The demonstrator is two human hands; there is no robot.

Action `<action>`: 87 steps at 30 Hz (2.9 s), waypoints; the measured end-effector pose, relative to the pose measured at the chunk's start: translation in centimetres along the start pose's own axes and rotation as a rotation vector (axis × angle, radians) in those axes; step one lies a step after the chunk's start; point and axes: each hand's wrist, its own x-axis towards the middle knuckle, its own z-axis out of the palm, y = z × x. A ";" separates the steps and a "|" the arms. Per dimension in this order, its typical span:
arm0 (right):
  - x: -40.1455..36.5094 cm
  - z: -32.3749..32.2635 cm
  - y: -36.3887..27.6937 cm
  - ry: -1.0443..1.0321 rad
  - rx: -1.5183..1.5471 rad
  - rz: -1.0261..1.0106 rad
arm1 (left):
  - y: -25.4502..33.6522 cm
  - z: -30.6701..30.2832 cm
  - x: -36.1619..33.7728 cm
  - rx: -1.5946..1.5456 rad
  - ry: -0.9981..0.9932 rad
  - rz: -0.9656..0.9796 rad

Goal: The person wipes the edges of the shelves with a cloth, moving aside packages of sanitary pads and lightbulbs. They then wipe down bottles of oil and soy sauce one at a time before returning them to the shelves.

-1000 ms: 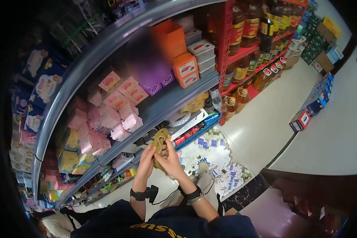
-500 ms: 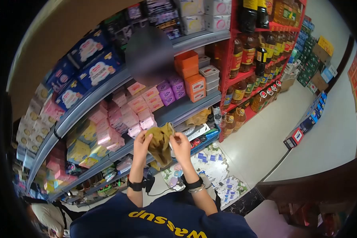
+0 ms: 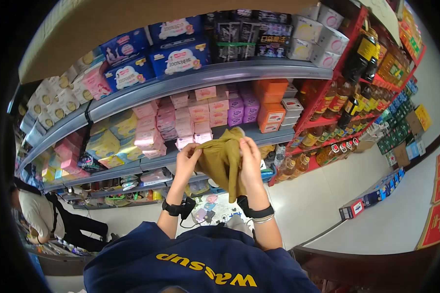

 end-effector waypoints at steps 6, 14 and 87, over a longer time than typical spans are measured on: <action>2.5 1.1 -1.9 -0.028 0.089 -0.067 | 4.4 -2.4 3.0 0.095 0.239 0.195; 6.5 4.1 -0.3 -0.055 -0.011 -0.010 | 9.9 -0.5 8.7 -0.140 0.524 0.379; 15.4 12.5 0.8 -0.348 -0.854 -1.355 | 8.8 -0.9 14.7 1.054 0.499 0.766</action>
